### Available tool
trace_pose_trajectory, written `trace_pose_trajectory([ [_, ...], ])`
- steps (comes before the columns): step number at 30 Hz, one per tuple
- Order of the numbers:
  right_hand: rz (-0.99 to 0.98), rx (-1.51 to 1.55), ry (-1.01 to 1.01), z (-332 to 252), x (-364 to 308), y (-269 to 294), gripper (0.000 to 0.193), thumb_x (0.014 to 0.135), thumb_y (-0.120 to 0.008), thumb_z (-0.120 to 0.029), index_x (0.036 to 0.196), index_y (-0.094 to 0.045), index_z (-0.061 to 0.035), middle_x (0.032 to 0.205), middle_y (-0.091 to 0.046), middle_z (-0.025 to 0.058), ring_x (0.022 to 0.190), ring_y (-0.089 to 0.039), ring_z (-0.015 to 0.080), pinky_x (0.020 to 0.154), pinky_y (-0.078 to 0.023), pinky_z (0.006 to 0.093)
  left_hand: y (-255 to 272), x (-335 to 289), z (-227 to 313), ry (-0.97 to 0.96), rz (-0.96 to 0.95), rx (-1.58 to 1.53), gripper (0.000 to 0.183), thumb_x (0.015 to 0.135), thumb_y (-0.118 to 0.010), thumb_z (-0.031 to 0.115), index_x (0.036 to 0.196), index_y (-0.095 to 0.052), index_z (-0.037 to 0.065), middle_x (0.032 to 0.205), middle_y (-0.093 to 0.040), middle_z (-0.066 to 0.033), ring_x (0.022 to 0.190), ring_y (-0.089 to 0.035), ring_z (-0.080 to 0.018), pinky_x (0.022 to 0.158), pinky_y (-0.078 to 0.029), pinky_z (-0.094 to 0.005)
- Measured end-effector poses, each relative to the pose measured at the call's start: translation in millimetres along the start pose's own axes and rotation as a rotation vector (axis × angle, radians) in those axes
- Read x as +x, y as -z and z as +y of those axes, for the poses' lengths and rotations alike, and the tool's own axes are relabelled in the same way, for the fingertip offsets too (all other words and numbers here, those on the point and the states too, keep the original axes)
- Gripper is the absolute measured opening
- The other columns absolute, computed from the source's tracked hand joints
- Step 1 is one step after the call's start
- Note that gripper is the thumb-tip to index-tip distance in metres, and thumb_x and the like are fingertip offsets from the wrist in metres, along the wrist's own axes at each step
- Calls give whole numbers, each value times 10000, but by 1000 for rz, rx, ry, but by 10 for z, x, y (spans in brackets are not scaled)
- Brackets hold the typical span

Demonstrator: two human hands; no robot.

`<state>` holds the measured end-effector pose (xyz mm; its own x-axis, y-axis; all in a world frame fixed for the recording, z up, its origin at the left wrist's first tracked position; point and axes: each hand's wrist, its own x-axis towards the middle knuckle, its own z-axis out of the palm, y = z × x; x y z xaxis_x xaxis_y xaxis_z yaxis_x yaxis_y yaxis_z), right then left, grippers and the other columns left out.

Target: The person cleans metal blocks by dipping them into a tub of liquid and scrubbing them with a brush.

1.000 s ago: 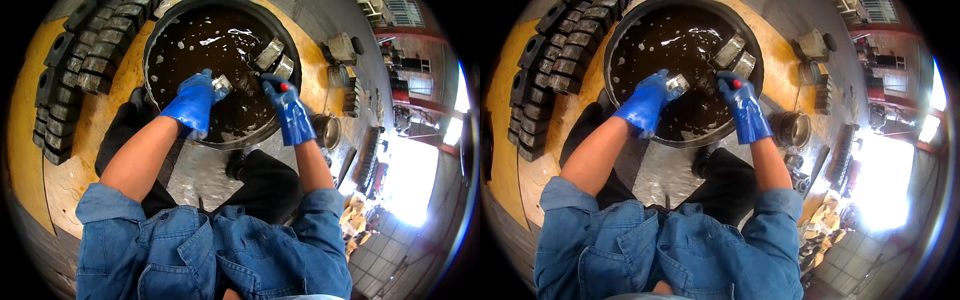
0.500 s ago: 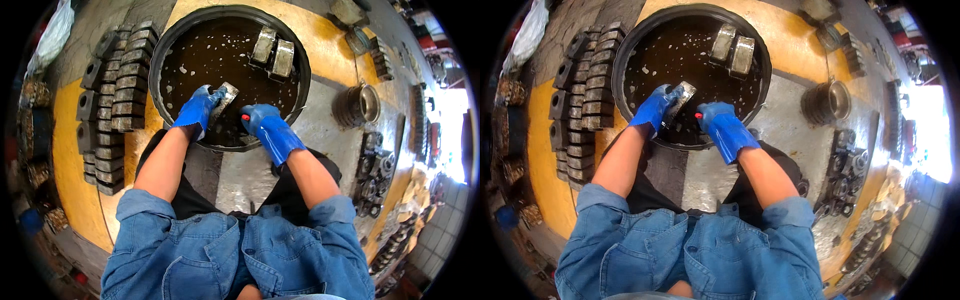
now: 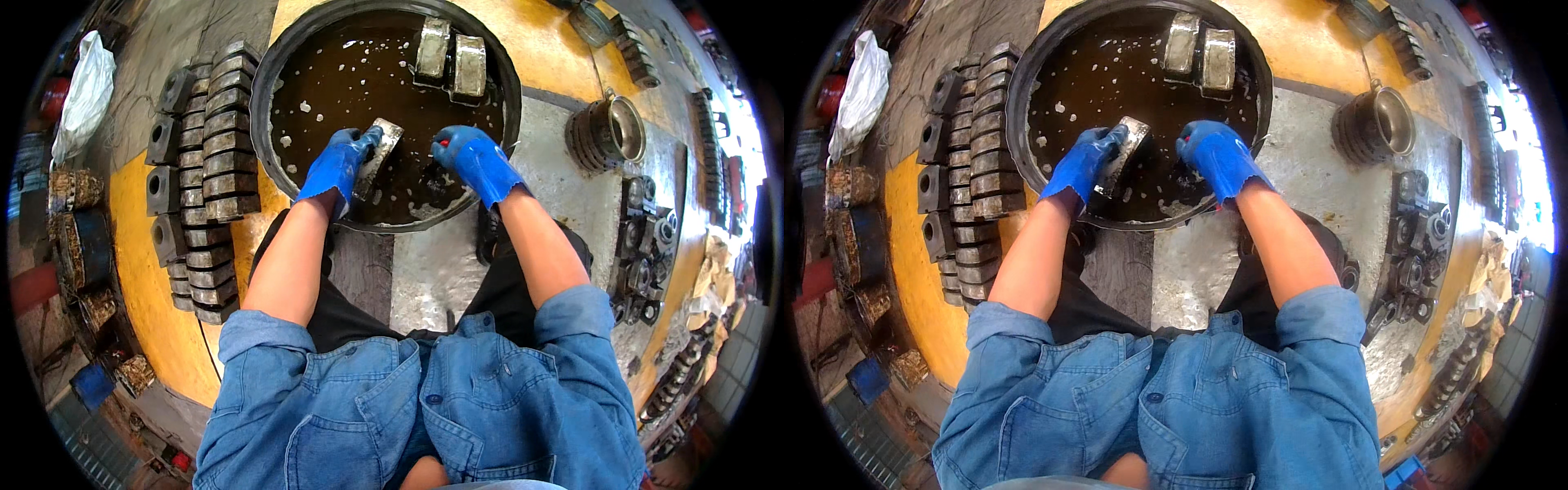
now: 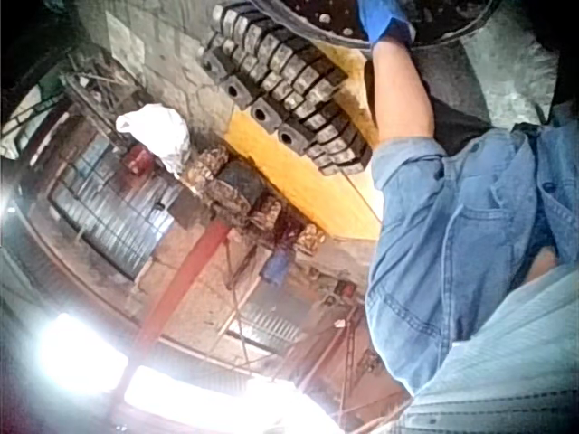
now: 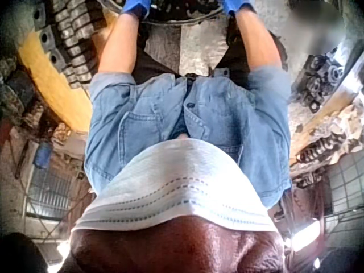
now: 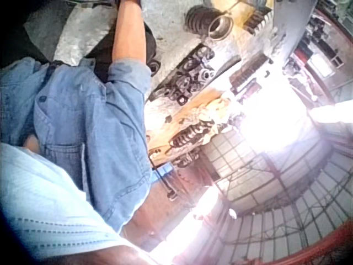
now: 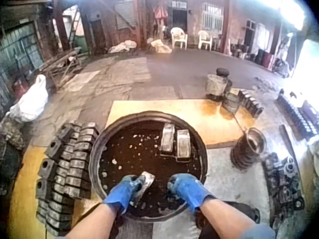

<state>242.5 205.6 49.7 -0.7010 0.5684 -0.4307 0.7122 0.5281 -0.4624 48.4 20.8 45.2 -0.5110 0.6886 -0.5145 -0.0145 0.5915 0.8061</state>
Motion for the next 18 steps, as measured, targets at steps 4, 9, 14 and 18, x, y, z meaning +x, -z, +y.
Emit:
trace_pose_trajectory([
  [4,-10,-344,-234,-76,90,191,411,985,-604,-425,1270,-716,-151,1262,-740,145,1159,-701,373,1001,-556,491,-13,48,-105,-18,78,38,608,1032,-632,477,1361,-645,-34,1220,-714,-156,1070,-653,-218,988,-493,-343],
  [9,247,-231,-199,-357,-45,169,454,980,-620,-520,1186,-757,-139,1129,-776,166,1063,-735,382,930,-574,502,-31,1,-62,-30,75,-14,572,1042,-622,475,1295,-692,-33,1139,-738,-139,1002,-661,-198,952,-500,-337],
  [14,-99,611,-75,-421,-202,-191,631,991,-647,-548,1144,-748,56,1026,-772,242,978,-741,323,884,-558,434,16,-7,26,-1,-36,-10,556,1047,-615,468,1272,-701,-33,1100,-739,-121,968,-656,-187,911,-512,-335],
  [18,-276,1016,45,-426,-305,-480,587,1072,-549,-520,1189,-739,23,1053,-759,135,947,-673,200,874,-525,362,-34,-150,269,41,-76,-98,529,1053,-614,441,1256,-700,-40,1084,-732,-99,944,-647,-179,886,-518,-325],
])
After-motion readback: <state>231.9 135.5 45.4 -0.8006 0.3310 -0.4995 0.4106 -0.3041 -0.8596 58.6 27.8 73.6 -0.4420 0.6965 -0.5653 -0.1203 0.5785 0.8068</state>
